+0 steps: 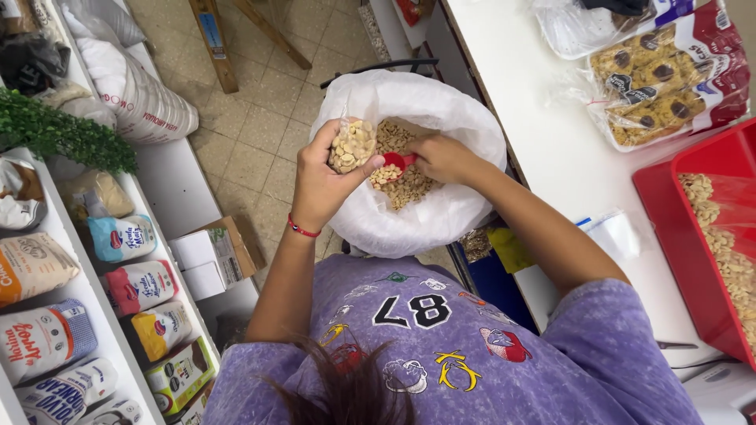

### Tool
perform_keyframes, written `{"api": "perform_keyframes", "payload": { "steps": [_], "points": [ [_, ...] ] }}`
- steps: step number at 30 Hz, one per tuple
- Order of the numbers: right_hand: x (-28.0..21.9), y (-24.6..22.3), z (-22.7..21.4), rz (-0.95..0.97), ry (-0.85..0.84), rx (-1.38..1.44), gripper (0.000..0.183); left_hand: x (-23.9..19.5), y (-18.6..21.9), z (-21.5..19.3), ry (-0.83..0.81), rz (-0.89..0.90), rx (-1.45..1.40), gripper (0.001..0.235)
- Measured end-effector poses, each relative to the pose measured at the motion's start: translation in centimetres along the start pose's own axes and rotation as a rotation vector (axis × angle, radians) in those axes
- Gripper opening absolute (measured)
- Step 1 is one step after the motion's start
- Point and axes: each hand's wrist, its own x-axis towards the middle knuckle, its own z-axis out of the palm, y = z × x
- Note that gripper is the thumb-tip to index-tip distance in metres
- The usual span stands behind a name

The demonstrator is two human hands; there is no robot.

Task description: Packaging and weighing snacks from a bulk bag into smaller retail bags

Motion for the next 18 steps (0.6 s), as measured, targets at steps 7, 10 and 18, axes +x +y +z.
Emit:
{"api": "perform_keyframes", "payload": {
  "steps": [7,10,18],
  "points": [
    [-8.8,-6.7,-6.1,0.089,0.144,0.184,0.028,0.4,1.4,0.0,-0.001,0.044,0.088,0.048],
    [-11.9,-7.8,-8.4,0.02,0.287,0.292,0.027,0.4,2.0,0.1,-0.042,0.04,0.15,0.048],
    [-17.7,-9.7,-17.8,-0.278,0.468,-0.126,0.027,-0.1,0.2,1.0,-0.16,0.165,0.554,0.055]
  ]
}}
